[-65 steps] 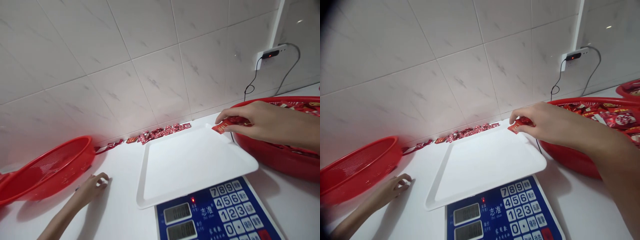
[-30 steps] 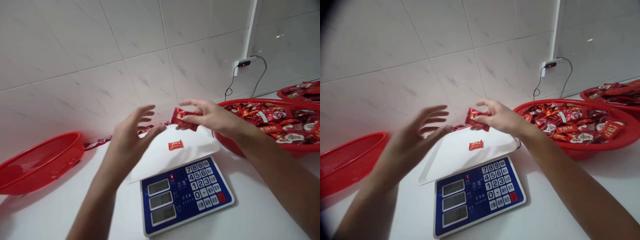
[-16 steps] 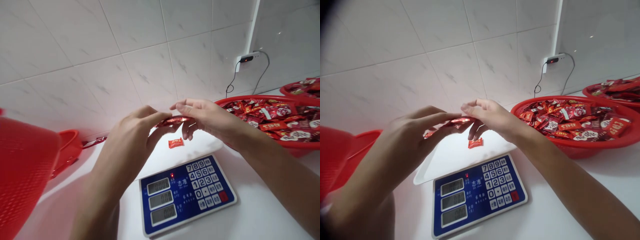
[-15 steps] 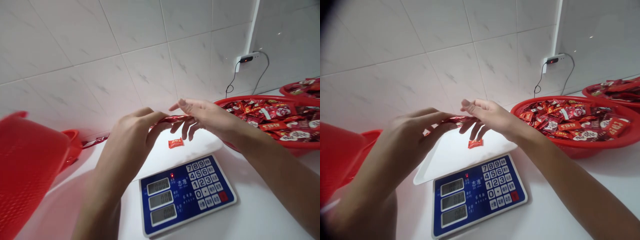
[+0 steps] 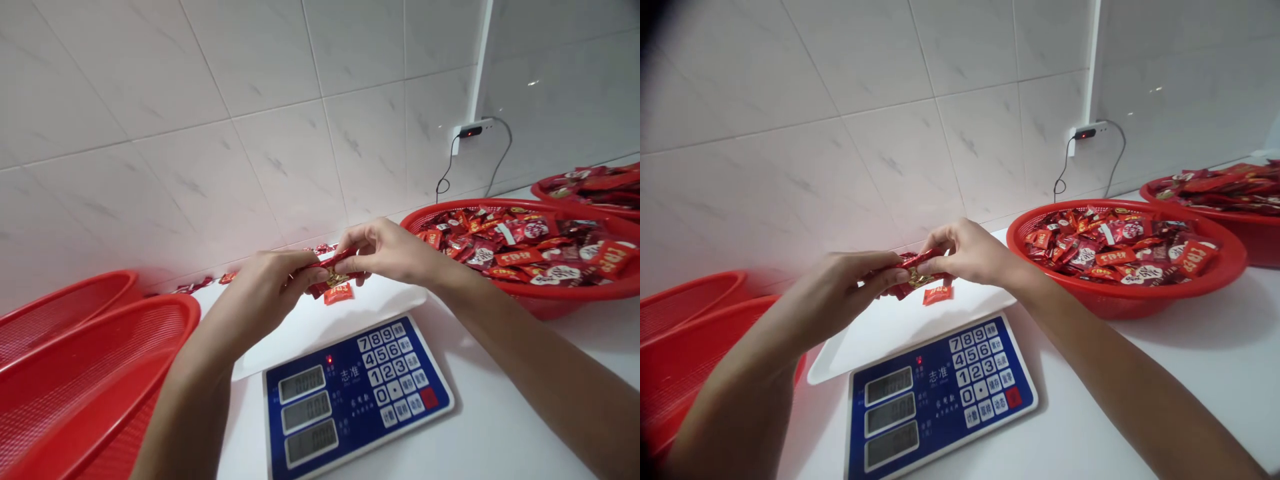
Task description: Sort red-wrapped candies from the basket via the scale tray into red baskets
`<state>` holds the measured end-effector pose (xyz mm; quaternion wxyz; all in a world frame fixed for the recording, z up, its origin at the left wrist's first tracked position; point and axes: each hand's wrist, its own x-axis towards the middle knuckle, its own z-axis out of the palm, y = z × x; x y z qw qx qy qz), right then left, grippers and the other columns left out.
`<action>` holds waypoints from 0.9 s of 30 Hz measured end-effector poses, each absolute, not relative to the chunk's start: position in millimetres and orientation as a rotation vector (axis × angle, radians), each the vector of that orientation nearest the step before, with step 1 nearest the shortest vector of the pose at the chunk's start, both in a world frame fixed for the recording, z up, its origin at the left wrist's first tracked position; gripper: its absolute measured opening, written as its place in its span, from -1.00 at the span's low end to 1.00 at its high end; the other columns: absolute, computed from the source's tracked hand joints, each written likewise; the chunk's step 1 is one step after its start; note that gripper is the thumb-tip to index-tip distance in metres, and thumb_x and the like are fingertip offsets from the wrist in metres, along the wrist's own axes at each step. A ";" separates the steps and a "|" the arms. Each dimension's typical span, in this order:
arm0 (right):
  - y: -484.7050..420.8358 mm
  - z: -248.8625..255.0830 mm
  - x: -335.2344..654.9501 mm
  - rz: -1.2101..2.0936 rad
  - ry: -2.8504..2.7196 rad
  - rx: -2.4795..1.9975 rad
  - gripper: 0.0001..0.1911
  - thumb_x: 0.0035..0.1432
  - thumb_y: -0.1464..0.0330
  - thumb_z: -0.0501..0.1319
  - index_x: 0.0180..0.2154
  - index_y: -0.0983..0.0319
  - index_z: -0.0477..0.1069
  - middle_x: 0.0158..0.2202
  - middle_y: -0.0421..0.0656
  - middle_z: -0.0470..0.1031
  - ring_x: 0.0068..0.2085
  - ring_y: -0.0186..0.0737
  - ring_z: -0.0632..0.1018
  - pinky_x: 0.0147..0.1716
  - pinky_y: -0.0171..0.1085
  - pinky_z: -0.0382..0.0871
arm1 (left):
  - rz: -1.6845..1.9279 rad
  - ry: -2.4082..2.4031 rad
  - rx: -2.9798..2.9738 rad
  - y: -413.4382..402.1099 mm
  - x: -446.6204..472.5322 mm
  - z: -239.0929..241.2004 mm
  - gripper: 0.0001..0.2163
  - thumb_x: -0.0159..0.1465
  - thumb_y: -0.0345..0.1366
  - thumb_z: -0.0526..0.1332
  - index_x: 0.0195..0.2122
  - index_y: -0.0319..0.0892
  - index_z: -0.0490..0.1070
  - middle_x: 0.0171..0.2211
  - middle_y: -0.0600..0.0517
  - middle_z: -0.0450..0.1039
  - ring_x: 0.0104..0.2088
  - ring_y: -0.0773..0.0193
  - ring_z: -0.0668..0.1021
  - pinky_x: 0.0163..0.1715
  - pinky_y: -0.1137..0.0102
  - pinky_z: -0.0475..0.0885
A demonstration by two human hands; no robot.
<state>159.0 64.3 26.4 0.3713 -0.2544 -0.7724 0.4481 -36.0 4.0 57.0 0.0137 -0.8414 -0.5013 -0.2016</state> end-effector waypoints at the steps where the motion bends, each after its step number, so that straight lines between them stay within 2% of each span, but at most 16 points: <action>1: 65.6 25.2 158.7 1.133 -1.974 -0.661 -0.85 0.03 0.35 0.36 -0.36 0.29 0.48 -0.46 -0.18 0.52 -0.47 -0.35 0.52 -0.46 -0.33 0.42 | -0.632 -1.579 -2.616 5.4 -36.1 56.2 -0.68 0.35 -0.18 0.02 -0.45 -0.15 0.45 -0.55 0.09 0.49 -0.58 0.35 0.42 -0.55 0.46 0.22; 5: 70.5 20.6 159.1 1.004 -2.027 -0.731 -0.82 0.08 0.31 0.31 -0.26 0.26 0.54 -0.39 -0.13 0.57 -0.42 -0.29 0.55 -0.40 -0.30 0.42 | -0.591 -1.684 -2.590 13.5 -37.1 49.3 -0.68 0.35 -0.15 0.03 -0.39 -0.15 0.50 -0.51 0.06 0.52 -0.52 0.29 0.49 -0.52 0.44 0.25; 11: 72.7 25.2 170.1 0.602 -2.025 -1.045 -0.65 0.14 0.26 0.27 -0.05 0.24 0.52 -0.15 -0.04 0.60 -0.26 -0.21 0.56 -0.32 -0.27 0.41 | -0.423 -1.801 -2.355 25.8 -44.2 36.0 -0.68 0.35 -0.19 0.03 -0.38 -0.14 0.54 -0.46 -0.02 0.57 -0.48 0.16 0.53 -0.49 0.37 0.24; 16: 67.6 37.3 183.2 0.557 -1.997 -1.099 -0.64 0.15 0.26 0.26 -0.04 0.27 0.52 -0.17 -0.03 0.60 -0.29 -0.20 0.56 -0.38 -0.28 0.41 | -0.351 -1.813 -2.410 24.5 -43.1 33.6 -0.78 0.31 -0.19 0.13 -0.26 -0.05 0.59 -0.35 -0.01 0.61 -0.38 0.10 0.57 -0.39 0.32 0.35; 19: 63.0 42.8 185.9 0.513 -1.976 -1.115 -0.65 0.15 0.26 0.26 -0.04 0.24 0.53 -0.19 -0.04 0.60 -0.28 -0.20 0.56 -0.35 -0.26 0.42 | -0.448 -1.575 -2.588 25.7 -34.8 28.8 -0.80 0.33 -0.25 0.14 -0.23 -0.02 0.59 -0.15 0.00 0.58 -0.19 0.13 0.57 -0.20 0.29 0.41; 21: 60.0 47.2 187.5 0.484 -1.966 -1.118 -0.66 0.15 0.26 0.26 -0.06 0.23 0.53 -0.19 -0.05 0.60 -0.28 -0.20 0.56 -0.32 -0.25 0.43 | -0.391 -1.488 -2.694 28.4 -31.4 25.1 -0.82 0.31 -0.32 0.17 -0.22 -0.01 0.59 -0.09 0.00 0.56 -0.10 0.13 0.55 -0.12 0.27 0.41; 25: 66.4 53.9 209.3 0.330 -1.883 -1.224 -0.69 0.18 0.25 0.21 -0.08 0.21 0.54 -0.18 -0.06 0.60 -0.28 -0.16 0.58 -0.27 -0.19 0.44 | -0.406 -1.543 -2.591 28.1 -41.2 31.2 -0.81 0.32 -0.28 0.17 -0.15 -0.05 0.57 -0.07 -0.05 0.54 -0.10 0.09 0.55 -0.07 0.19 0.41; 27: 79.3 49.3 234.9 0.148 -1.885 -1.383 -0.67 0.19 0.25 0.18 -0.05 0.21 0.52 -0.17 -0.03 0.59 -0.21 -0.07 0.59 -0.19 -0.12 0.44 | -0.499 -1.559 -2.509 21.4 -52.2 42.5 -0.79 0.31 -0.22 0.17 -0.10 -0.03 0.54 -0.04 -0.02 0.54 -0.10 0.12 0.56 -0.08 0.22 0.42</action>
